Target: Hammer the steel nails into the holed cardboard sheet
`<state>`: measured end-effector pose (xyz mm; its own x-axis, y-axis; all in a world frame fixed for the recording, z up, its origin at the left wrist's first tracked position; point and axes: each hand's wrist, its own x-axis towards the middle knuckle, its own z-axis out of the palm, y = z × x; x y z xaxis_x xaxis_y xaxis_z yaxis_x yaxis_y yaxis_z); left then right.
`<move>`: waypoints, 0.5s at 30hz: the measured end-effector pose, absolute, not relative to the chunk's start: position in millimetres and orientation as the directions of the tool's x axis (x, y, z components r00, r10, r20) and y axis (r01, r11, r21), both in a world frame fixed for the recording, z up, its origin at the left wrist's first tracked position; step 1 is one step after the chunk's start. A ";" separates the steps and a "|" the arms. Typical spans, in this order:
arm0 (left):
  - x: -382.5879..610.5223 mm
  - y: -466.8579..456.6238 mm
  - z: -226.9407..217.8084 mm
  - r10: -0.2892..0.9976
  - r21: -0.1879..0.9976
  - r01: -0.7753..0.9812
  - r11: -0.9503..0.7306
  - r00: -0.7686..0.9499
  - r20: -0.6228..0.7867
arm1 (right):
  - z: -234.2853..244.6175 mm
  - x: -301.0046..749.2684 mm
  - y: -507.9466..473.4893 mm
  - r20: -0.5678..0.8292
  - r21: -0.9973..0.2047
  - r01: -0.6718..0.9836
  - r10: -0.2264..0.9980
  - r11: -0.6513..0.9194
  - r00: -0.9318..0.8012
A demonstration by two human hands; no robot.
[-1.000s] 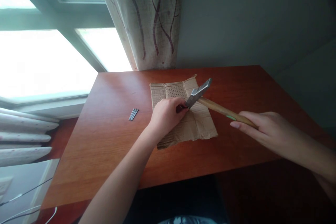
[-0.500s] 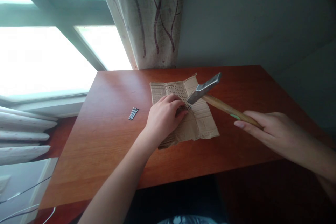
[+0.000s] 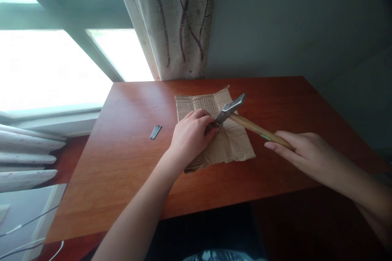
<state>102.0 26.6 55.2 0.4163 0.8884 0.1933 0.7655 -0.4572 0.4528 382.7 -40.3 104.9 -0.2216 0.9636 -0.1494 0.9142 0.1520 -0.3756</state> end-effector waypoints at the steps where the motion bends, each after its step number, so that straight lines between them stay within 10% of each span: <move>1: 101.9 26.6 55.2 0.887 0.452 0.765 -0.459 0.419 0.193 | 104.5 382.2 -40.3 -0.146 -0.376 0.914 0.964 0.153 -0.222; 15: 101.3 26.7 54.1 0.882 0.432 0.770 -0.470 0.427 0.199 | 98.9 384.5 -40.2 -0.145 -0.411 0.901 0.965 0.142 -0.218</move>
